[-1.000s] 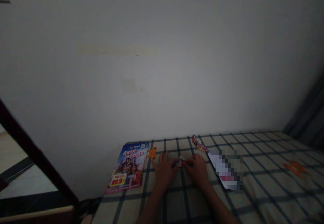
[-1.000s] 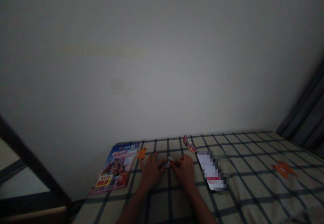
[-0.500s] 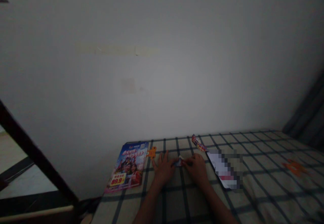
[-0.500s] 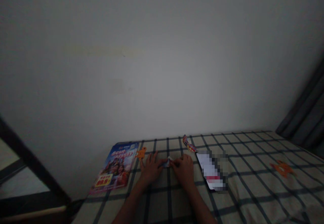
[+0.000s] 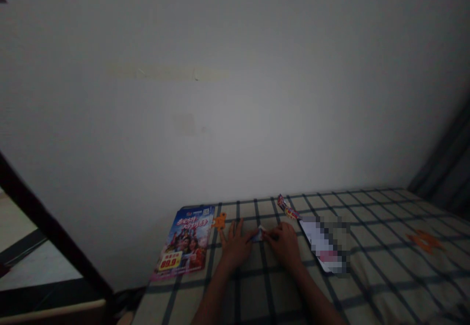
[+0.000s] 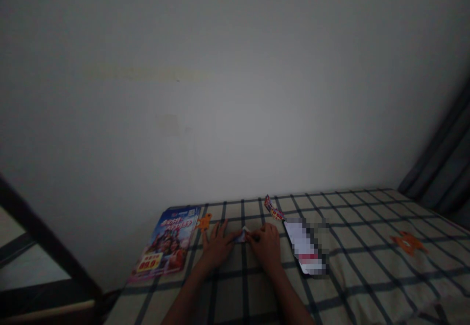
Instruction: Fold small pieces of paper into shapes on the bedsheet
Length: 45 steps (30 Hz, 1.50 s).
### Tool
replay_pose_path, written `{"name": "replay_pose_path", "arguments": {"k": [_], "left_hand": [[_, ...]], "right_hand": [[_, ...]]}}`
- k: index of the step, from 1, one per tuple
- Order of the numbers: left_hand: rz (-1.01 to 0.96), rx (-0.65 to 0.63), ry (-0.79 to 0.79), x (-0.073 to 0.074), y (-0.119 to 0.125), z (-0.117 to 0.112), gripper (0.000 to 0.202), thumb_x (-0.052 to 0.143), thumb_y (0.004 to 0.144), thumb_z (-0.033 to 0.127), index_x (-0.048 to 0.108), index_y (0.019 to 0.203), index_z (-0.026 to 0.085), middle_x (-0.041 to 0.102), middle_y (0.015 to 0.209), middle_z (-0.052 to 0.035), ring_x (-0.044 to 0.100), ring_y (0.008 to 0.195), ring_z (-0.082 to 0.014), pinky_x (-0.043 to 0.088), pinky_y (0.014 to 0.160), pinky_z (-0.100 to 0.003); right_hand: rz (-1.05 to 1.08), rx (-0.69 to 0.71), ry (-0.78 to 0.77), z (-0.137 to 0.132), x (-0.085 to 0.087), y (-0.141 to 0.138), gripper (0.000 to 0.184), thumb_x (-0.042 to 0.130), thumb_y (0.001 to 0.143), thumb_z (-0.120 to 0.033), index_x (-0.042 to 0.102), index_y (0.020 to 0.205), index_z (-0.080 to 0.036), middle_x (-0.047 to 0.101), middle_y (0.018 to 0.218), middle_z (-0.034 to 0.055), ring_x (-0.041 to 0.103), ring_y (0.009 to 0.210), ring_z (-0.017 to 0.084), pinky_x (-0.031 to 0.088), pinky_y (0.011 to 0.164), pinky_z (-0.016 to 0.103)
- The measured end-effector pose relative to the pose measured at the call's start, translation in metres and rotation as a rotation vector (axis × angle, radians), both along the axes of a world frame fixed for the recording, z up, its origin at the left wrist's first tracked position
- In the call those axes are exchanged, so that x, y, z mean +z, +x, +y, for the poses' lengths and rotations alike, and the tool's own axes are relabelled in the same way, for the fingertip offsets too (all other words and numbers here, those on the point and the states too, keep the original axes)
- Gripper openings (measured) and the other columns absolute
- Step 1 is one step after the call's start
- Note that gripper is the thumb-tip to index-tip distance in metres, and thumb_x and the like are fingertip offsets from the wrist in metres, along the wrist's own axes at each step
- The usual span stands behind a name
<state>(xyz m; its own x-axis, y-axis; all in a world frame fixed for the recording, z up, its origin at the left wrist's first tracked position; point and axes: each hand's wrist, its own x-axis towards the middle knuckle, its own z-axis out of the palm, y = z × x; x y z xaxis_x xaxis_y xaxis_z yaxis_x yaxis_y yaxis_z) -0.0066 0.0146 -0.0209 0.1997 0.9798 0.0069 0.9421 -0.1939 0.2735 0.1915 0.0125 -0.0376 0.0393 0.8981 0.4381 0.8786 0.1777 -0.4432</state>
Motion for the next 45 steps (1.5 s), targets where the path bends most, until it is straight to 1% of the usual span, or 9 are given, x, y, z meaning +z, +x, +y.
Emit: {"name": "replay_pose_path", "arguments": {"k": [4, 9, 14, 18, 29, 34, 37, 40, 45], "left_hand": [[-0.009, 0.004, 0.01, -0.002, -0.001, -0.001, 0.044, 0.042, 0.095, 0.042, 0.047, 0.137, 0.058, 0.026, 0.164, 0.0056, 0.017, 0.151, -0.0365, 0.003, 0.113, -0.076], [-0.078, 0.009, 0.042, 0.004, 0.0, -0.007, 0.036, 0.045, 0.093, 0.059, 0.063, 0.123, 0.054, 0.031, 0.162, 0.0053, 0.019, 0.15, -0.0384, 0.0, 0.114, -0.074], [-0.121, 0.026, 0.089, 0.01, 0.004, -0.012, 0.033, 0.052, 0.089, 0.063, 0.071, 0.11, 0.047, 0.036, 0.16, 0.0051, 0.023, 0.149, -0.036, 0.0, 0.114, -0.074], [-0.139, 0.049, 0.11, 0.01, 0.008, -0.013, 0.032, 0.057, 0.085, 0.065, 0.072, 0.106, 0.047, 0.039, 0.158, 0.0054, 0.025, 0.148, -0.0355, -0.001, 0.113, -0.075], [-0.091, 0.057, 0.073, 0.015, 0.009, -0.015, 0.041, 0.063, 0.078, 0.068, 0.069, 0.111, 0.047, 0.035, 0.16, 0.0047, 0.022, 0.149, -0.0354, -0.001, 0.114, -0.074], [-0.105, 0.026, 0.113, 0.01, 0.008, -0.015, 0.042, 0.06, 0.08, 0.07, 0.068, 0.113, 0.046, 0.039, 0.158, 0.0035, 0.024, 0.148, -0.0364, -0.002, 0.113, -0.076], [-0.111, -0.009, 0.158, 0.006, 0.008, -0.015, 0.036, 0.054, 0.087, 0.065, 0.069, 0.112, 0.043, 0.044, 0.155, 0.0047, 0.029, 0.145, -0.0347, 0.003, 0.114, -0.075], [-0.116, -0.013, 0.2, 0.003, 0.008, -0.015, 0.03, 0.054, 0.09, 0.058, 0.071, 0.107, 0.039, 0.047, 0.152, 0.004, 0.032, 0.143, -0.0334, 0.007, 0.115, -0.074], [-0.127, 0.014, 0.206, 0.002, 0.008, -0.014, 0.039, 0.058, 0.089, 0.056, 0.064, 0.124, 0.039, 0.047, 0.152, -0.0009, 0.037, 0.14, -0.0321, 0.007, 0.116, -0.071]], "right_hand": [[-0.003, 0.002, -0.012, 0.002, -0.002, 0.002, 0.016, 0.071, 0.085, -0.044, 0.079, 0.089, -0.031, 0.062, 0.09, 0.0059, 0.054, 0.095, 0.023, 0.039, 0.086, 0.033], [0.003, 0.029, -0.025, 0.005, -0.001, 0.003, 0.015, 0.069, 0.087, -0.031, 0.078, 0.097, -0.037, 0.062, 0.097, 0.0054, 0.055, 0.098, 0.023, 0.038, 0.089, 0.033], [0.002, 0.065, -0.06, 0.008, 0.002, 0.004, 0.017, 0.066, 0.088, -0.029, 0.078, 0.096, -0.038, 0.063, 0.101, 0.0054, 0.054, 0.101, 0.024, 0.039, 0.091, 0.034], [-0.013, 0.069, -0.073, 0.01, 0.002, 0.005, 0.018, 0.066, 0.087, -0.029, 0.078, 0.098, -0.038, 0.063, 0.104, 0.0053, 0.053, 0.103, 0.024, 0.038, 0.093, 0.035], [0.005, 0.064, -0.054, 0.005, 0.001, 0.003, 0.016, 0.067, 0.088, -0.031, 0.077, 0.099, -0.038, 0.062, 0.105, 0.0047, 0.053, 0.104, 0.024, 0.037, 0.094, 0.035], [-0.003, 0.066, -0.03, 0.008, -0.001, 0.004, 0.016, 0.066, 0.088, -0.03, 0.077, 0.098, -0.037, 0.063, 0.105, 0.0049, 0.054, 0.105, 0.024, 0.038, 0.094, 0.036], [0.025, 0.046, -0.023, 0.013, -0.001, 0.004, 0.016, 0.068, 0.087, -0.037, 0.076, 0.1, -0.033, 0.064, 0.104, 0.006, 0.055, 0.104, 0.025, 0.039, 0.093, 0.036], [0.047, 0.005, -0.023, 0.019, 0.0, 0.001, 0.029, 0.073, 0.082, -0.046, 0.073, 0.102, -0.026, 0.065, 0.103, 0.0073, 0.056, 0.103, 0.025, 0.04, 0.092, 0.035], [0.038, -0.042, -0.016, 0.021, 0.002, -0.006, 0.033, 0.077, 0.077, -0.049, 0.071, 0.093, -0.021, 0.065, 0.1, 0.0074, 0.056, 0.101, 0.025, 0.039, 0.093, 0.035]]}}
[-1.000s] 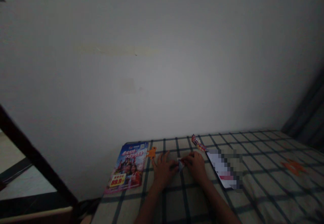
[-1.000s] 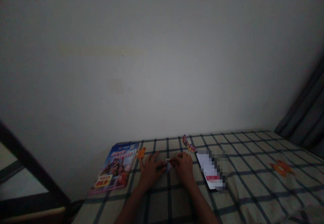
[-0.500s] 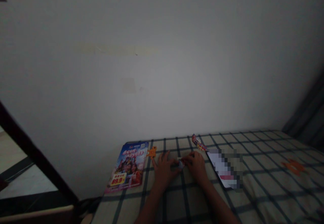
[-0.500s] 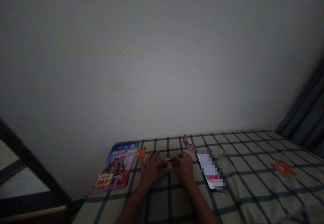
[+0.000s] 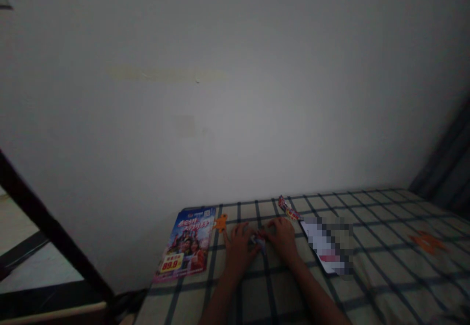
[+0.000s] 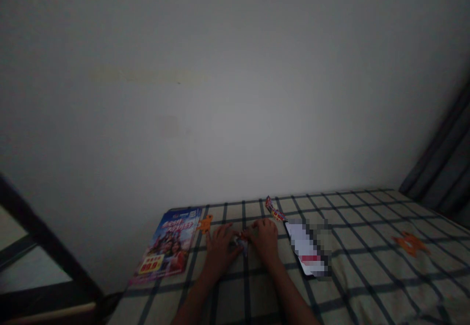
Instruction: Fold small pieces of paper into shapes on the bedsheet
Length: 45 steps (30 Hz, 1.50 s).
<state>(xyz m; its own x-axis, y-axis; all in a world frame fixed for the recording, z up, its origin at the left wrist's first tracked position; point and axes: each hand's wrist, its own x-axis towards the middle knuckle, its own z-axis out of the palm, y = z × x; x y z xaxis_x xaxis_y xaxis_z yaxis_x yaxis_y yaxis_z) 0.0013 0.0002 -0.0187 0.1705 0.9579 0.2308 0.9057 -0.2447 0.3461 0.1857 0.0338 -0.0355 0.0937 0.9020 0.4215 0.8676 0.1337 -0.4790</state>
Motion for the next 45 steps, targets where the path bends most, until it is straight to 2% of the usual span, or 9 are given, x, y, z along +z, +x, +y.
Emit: {"name": "replay_pose_path", "arguments": {"k": [4, 8, 13, 21, 26, 34, 45], "left_hand": [[0.005, -0.013, -0.021, 0.0, 0.0, -0.001, 0.038, 0.058, 0.088, 0.059, 0.063, 0.124, 0.048, 0.043, 0.155, 0.0015, 0.034, 0.142, -0.0331, 0.004, 0.116, -0.071], [0.003, 0.0, 0.002, -0.003, 0.001, -0.001, 0.035, 0.053, 0.09, 0.061, 0.065, 0.121, 0.049, 0.045, 0.154, 0.0027, 0.034, 0.142, -0.0324, 0.005, 0.117, -0.069], [0.01, 0.015, 0.015, -0.003, 0.003, 0.001, 0.036, 0.049, 0.092, 0.061, 0.068, 0.116, 0.044, 0.049, 0.151, 0.0028, 0.036, 0.14, -0.0322, 0.008, 0.116, -0.069], [0.027, 0.019, 0.011, 0.0, 0.004, 0.0, 0.039, 0.051, 0.091, 0.059, 0.059, 0.129, 0.051, 0.047, 0.152, 0.0031, 0.036, 0.14, -0.0328, 0.008, 0.116, -0.069], [0.036, 0.017, 0.015, -0.002, 0.003, 0.001, 0.037, 0.05, 0.092, 0.06, 0.061, 0.125, 0.052, 0.049, 0.152, 0.0038, 0.036, 0.14, -0.033, 0.009, 0.116, -0.07], [0.064, 0.009, -0.063, 0.003, 0.004, 0.003, 0.038, 0.049, 0.092, 0.061, 0.062, 0.126, 0.05, 0.038, 0.159, 0.0067, 0.028, 0.146, -0.0357, 0.006, 0.116, -0.071], [0.05, 0.006, -0.034, -0.002, 0.003, 0.006, 0.035, 0.047, 0.092, 0.061, 0.063, 0.123, 0.053, 0.039, 0.158, 0.0076, 0.029, 0.146, -0.0363, 0.008, 0.114, -0.074]], "right_hand": [[0.037, 0.058, 0.009, -0.002, 0.0, 0.003, 0.017, 0.075, 0.081, -0.04, 0.074, 0.088, -0.024, 0.065, 0.101, 0.0066, 0.055, 0.103, 0.024, 0.039, 0.095, 0.035], [0.098, 0.125, 0.008, -0.004, -0.002, 0.011, 0.01, 0.071, 0.082, -0.031, 0.077, 0.088, -0.026, 0.066, 0.103, 0.0072, 0.056, 0.104, 0.025, 0.042, 0.095, 0.036], [0.1, 0.185, 0.027, -0.008, -0.004, 0.014, 0.011, 0.07, 0.082, -0.031, 0.079, 0.087, -0.029, 0.066, 0.105, 0.0069, 0.057, 0.106, 0.025, 0.042, 0.097, 0.038], [0.079, 0.206, 0.027, -0.011, -0.002, 0.013, 0.011, 0.074, 0.08, -0.036, 0.079, 0.089, -0.033, 0.066, 0.108, 0.0063, 0.056, 0.107, 0.026, 0.042, 0.097, 0.039], [0.073, 0.189, 0.014, -0.01, -0.002, 0.012, 0.009, 0.077, 0.079, -0.034, 0.08, 0.087, -0.035, 0.066, 0.109, 0.006, 0.055, 0.109, 0.026, 0.041, 0.098, 0.039], [0.039, 0.143, 0.009, -0.007, -0.001, 0.011, 0.008, 0.075, 0.081, -0.036, 0.08, 0.087, -0.035, 0.064, 0.117, 0.0082, 0.053, 0.114, 0.028, 0.042, 0.099, 0.04], [-0.036, 0.055, 0.032, 0.002, 0.005, 0.007, 0.011, 0.073, 0.084, -0.033, 0.08, 0.091, -0.037, 0.062, 0.121, 0.0075, 0.052, 0.117, 0.029, 0.041, 0.1, 0.041]]}}
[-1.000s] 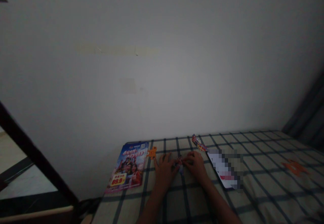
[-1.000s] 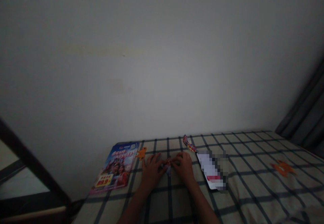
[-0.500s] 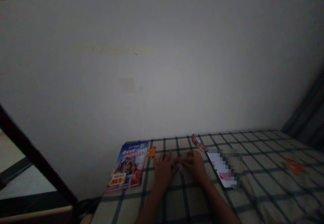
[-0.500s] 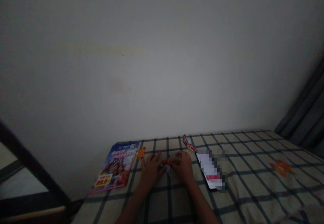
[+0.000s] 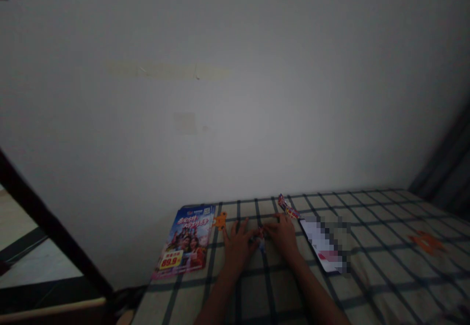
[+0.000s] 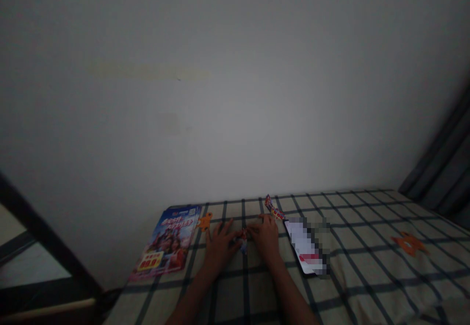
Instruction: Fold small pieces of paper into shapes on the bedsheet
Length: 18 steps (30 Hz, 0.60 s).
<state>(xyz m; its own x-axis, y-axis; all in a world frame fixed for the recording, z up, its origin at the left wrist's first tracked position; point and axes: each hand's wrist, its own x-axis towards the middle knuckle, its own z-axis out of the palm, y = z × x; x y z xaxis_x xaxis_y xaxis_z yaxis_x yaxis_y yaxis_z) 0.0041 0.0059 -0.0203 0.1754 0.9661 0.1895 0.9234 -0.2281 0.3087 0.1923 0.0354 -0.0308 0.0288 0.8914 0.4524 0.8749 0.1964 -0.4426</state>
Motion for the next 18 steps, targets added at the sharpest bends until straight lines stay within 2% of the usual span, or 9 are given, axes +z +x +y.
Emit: {"name": "replay_pose_path", "arguments": {"k": [5, 10, 18], "left_hand": [[0.002, 0.006, -0.017, 0.002, 0.0, -0.002, 0.037, 0.048, 0.092, 0.061, 0.062, 0.124, 0.052, 0.04, 0.158, 0.0059, 0.029, 0.146, -0.0364, 0.007, 0.115, -0.073], [0.012, 0.01, 0.002, 0.0, 0.001, -0.003, 0.036, 0.047, 0.093, 0.059, 0.061, 0.126, 0.053, 0.04, 0.158, 0.0064, 0.028, 0.146, -0.0355, 0.006, 0.116, -0.072], [0.008, 0.009, 0.076, -0.011, -0.001, 0.001, 0.035, 0.049, 0.092, 0.061, 0.065, 0.121, 0.049, 0.045, 0.155, 0.0057, 0.033, 0.144, -0.0348, 0.01, 0.116, -0.072]], "right_hand": [[0.003, 0.012, 0.01, 0.005, -0.003, 0.001, 0.014, 0.072, 0.085, -0.032, 0.079, 0.094, -0.04, 0.06, 0.12, 0.0067, 0.051, 0.119, 0.029, 0.04, 0.101, 0.042], [0.055, 0.034, 0.065, 0.008, -0.01, 0.007, 0.018, 0.067, 0.089, -0.03, 0.078, 0.101, -0.036, 0.06, 0.121, 0.0064, 0.051, 0.118, 0.026, 0.04, 0.101, 0.039], [0.041, 0.105, 0.115, 0.008, -0.012, 0.006, 0.011, 0.072, 0.083, -0.028, 0.079, 0.09, -0.034, 0.062, 0.116, 0.0062, 0.053, 0.114, 0.027, 0.042, 0.098, 0.041]]}}
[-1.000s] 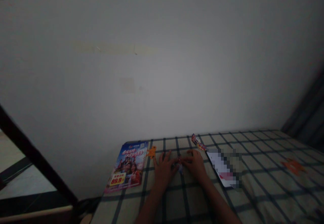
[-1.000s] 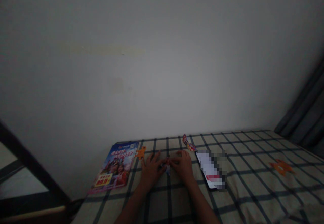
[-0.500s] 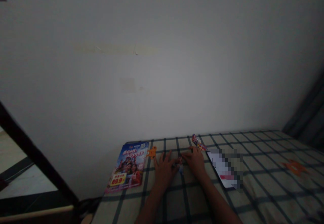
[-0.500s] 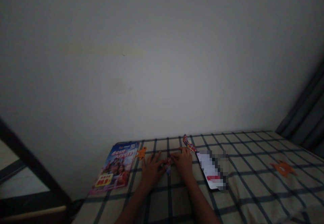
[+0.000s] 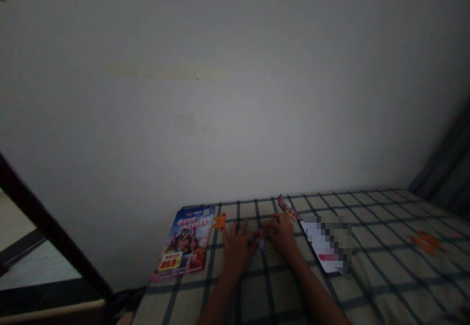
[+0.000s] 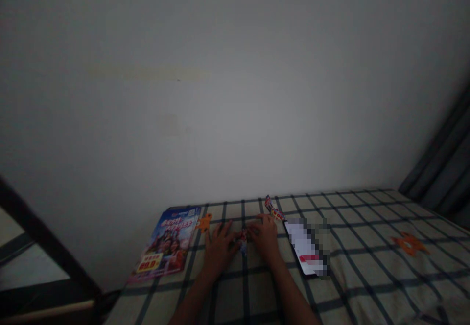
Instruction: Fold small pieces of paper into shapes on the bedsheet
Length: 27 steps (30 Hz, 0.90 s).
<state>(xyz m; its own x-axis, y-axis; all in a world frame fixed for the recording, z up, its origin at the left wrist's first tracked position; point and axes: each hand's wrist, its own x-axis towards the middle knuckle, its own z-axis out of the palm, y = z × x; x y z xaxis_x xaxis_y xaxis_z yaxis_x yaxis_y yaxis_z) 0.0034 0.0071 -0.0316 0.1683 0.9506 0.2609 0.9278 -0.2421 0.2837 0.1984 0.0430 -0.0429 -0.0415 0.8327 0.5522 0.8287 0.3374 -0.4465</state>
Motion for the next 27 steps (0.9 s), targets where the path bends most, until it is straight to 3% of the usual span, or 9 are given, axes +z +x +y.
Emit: {"name": "replay_pose_path", "arguments": {"k": [12, 16, 23, 27], "left_hand": [[-0.059, 0.001, 0.034, 0.003, 0.002, -0.003, 0.03, 0.053, 0.092, 0.057, 0.068, 0.116, 0.047, 0.049, 0.152, 0.0041, 0.036, 0.143, -0.036, 0.009, 0.115, -0.073], [-0.054, 0.01, 0.026, 0.005, 0.003, -0.003, 0.03, 0.053, 0.092, 0.056, 0.068, 0.117, 0.047, 0.049, 0.152, 0.0035, 0.036, 0.142, -0.0364, 0.01, 0.115, -0.072], [-0.056, 0.014, 0.025, 0.003, 0.002, -0.002, 0.031, 0.051, 0.093, 0.057, 0.067, 0.118, 0.05, 0.049, 0.152, 0.0044, 0.035, 0.143, -0.0356, 0.01, 0.115, -0.072], [-0.054, 0.011, 0.016, 0.001, 0.001, -0.002, 0.031, 0.052, 0.092, 0.058, 0.067, 0.118, 0.05, 0.048, 0.153, 0.0045, 0.035, 0.143, -0.0357, 0.01, 0.115, -0.072]], "right_hand": [[-0.008, 0.027, -0.075, -0.002, 0.008, -0.001, 0.009, 0.077, 0.078, -0.037, 0.079, 0.086, -0.035, 0.063, 0.112, 0.0076, 0.053, 0.112, 0.029, 0.043, 0.099, 0.044], [-0.021, 0.076, -0.102, -0.008, 0.009, 0.003, 0.017, 0.075, 0.079, -0.045, 0.078, 0.094, -0.037, 0.062, 0.118, 0.0079, 0.052, 0.116, 0.029, 0.042, 0.101, 0.046], [-0.062, 0.117, -0.134, -0.02, 0.008, 0.009, 0.043, 0.08, 0.072, -0.036, 0.073, 0.114, -0.037, 0.059, 0.132, 0.0088, 0.05, 0.125, 0.031, 0.039, 0.107, 0.048], [-0.087, 0.141, -0.181, -0.024, 0.009, 0.011, 0.049, 0.08, 0.071, -0.036, 0.071, 0.119, -0.037, 0.056, 0.137, 0.0094, 0.049, 0.128, 0.032, 0.038, 0.108, 0.049]]}}
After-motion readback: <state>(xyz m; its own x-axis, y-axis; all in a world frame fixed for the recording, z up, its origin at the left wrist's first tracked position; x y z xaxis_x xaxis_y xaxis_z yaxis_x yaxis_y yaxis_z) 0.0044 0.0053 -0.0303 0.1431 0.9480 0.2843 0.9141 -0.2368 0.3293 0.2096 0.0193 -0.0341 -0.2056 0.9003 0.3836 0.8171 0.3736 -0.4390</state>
